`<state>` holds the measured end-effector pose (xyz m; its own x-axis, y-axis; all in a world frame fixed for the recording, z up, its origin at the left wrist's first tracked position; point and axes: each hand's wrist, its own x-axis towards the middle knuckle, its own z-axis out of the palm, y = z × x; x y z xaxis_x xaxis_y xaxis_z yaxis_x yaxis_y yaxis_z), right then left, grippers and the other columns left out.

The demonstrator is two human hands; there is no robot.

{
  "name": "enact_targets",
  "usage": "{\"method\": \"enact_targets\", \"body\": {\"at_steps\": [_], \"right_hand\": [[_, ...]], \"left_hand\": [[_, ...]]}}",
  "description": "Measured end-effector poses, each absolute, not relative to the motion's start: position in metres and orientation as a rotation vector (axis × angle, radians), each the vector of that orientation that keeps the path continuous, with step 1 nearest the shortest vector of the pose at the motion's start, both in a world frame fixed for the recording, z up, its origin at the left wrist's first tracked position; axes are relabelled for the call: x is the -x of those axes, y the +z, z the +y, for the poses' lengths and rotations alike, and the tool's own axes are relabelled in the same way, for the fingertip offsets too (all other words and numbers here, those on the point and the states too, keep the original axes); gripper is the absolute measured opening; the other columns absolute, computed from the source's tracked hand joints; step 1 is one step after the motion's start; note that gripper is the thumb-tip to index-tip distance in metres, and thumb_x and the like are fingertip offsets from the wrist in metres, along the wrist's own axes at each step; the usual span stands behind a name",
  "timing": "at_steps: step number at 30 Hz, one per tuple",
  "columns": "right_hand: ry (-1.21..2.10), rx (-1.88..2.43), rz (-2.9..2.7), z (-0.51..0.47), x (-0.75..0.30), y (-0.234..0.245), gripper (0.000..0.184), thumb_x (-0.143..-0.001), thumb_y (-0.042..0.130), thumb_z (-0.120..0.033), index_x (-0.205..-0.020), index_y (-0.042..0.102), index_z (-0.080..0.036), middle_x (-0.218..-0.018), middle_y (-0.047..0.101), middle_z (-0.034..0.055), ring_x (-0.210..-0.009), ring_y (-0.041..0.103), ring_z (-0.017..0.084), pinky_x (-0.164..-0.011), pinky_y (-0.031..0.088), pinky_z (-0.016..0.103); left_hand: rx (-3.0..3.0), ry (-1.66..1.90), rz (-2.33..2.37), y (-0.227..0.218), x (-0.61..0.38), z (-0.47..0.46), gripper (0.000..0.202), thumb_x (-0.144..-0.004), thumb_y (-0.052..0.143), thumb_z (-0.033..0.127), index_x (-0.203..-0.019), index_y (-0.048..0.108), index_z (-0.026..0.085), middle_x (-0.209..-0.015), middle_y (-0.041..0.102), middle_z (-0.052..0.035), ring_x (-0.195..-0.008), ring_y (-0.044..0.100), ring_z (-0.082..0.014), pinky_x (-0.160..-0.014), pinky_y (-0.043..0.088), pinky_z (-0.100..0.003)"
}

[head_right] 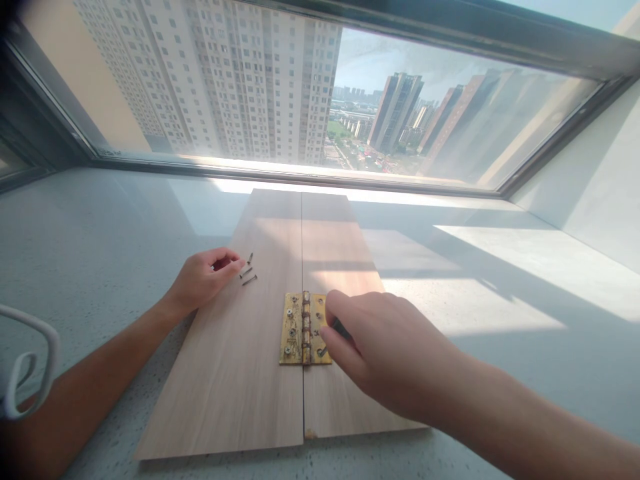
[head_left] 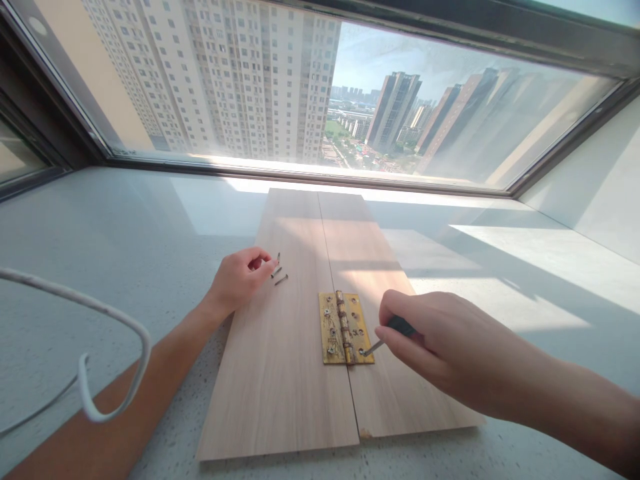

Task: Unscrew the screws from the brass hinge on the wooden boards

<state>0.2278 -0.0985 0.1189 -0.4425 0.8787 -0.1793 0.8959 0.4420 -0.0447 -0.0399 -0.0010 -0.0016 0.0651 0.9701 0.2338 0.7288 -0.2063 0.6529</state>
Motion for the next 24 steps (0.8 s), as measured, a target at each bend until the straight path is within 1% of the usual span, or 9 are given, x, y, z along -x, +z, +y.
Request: {"method": "enact_targets", "body": {"at_steps": [2,5,8,12,14,17,20,24], "right_hand": [[-0.129,-1.550,2.577,-0.102,-0.228,0.116,0.025,-0.093,0.036,-0.033,-0.073,0.047,-0.022,-0.055,0.053,-0.0015,-0.047,0.045,0.015,-0.045,0.021,0.026],[0.045,-1.470,2.668,-0.109,-0.228,0.110,0.024,-0.092,0.041,-0.033,-0.071,0.044,-0.022,-0.050,0.052,-0.0027,-0.041,0.044,0.014,-0.044,0.015,0.026],[0.248,-1.359,2.812,-0.117,-0.225,0.103,0.025,-0.091,0.044,-0.029,-0.067,0.041,-0.022,-0.046,0.050,-0.0038,-0.034,0.040,0.012,-0.044,0.009,0.028],[0.394,-1.265,2.900,-0.125,-0.218,0.098,0.024,-0.090,0.045,-0.022,-0.067,0.039,-0.023,-0.047,0.051,-0.0030,-0.033,0.042,0.013,-0.044,0.007,0.030],[0.363,-1.268,2.862,-0.127,-0.217,0.097,0.021,-0.088,0.046,-0.018,-0.069,0.039,-0.023,-0.048,0.051,-0.0031,-0.034,0.043,0.014,-0.044,0.007,0.030],[0.128,-1.243,2.795,-0.129,-0.218,0.098,0.018,-0.083,0.047,-0.011,-0.072,0.040,-0.023,-0.054,0.053,-0.0026,-0.038,0.044,0.013,-0.042,0.011,0.029],[-0.082,-1.149,2.738,-0.125,-0.220,0.102,0.018,-0.081,0.047,-0.007,-0.073,0.041,-0.022,-0.059,0.055,-0.0017,-0.043,0.044,0.012,-0.043,0.016,0.028],[-0.125,-0.954,2.700,-0.113,-0.221,0.111,0.021,-0.080,0.048,-0.005,-0.070,0.043,-0.022,-0.060,0.055,-0.0023,-0.048,0.045,0.013,-0.046,0.019,0.028]], "left_hand": [[-1.988,0.912,1.693,-0.001,0.040,-0.001,0.029,-0.081,0.051,0.042,-0.078,0.065,0.017,-0.063,0.057,0.0016,-0.059,0.048,-0.0129,-0.060,0.034,-0.026],[-1.987,0.916,1.691,-0.001,0.040,0.000,0.029,-0.081,0.051,0.043,-0.078,0.065,0.017,-0.063,0.058,0.0015,-0.059,0.049,-0.0130,-0.060,0.035,-0.026],[-1.994,0.923,1.692,-0.001,0.040,0.000,0.029,-0.080,0.051,0.042,-0.078,0.065,0.017,-0.063,0.058,0.0010,-0.060,0.049,-0.0133,-0.060,0.035,-0.026],[-2.006,0.918,1.688,0.001,0.040,-0.001,0.029,-0.081,0.050,0.041,-0.078,0.066,0.017,-0.063,0.058,0.0007,-0.060,0.050,-0.0138,-0.061,0.035,-0.026],[-2.009,0.911,1.687,0.002,0.040,-0.002,0.028,-0.081,0.050,0.040,-0.077,0.066,0.017,-0.063,0.058,0.0007,-0.060,0.050,-0.0136,-0.061,0.035,-0.026],[-2.004,0.906,1.689,0.003,0.039,-0.002,0.028,-0.081,0.050,0.040,-0.076,0.066,0.017,-0.062,0.057,0.0010,-0.061,0.050,-0.0136,-0.061,0.036,-0.026],[-2.003,0.914,1.678,0.002,0.040,-0.001,0.028,-0.080,0.050,0.039,-0.077,0.066,0.017,-0.063,0.057,0.0008,-0.061,0.051,-0.0139,-0.061,0.036,-0.026],[-2.000,0.915,1.678,0.001,0.041,0.000,0.027,-0.080,0.051,0.039,-0.077,0.067,0.017,-0.062,0.057,0.0011,-0.061,0.051,-0.0138,-0.060,0.036,-0.026]]}}
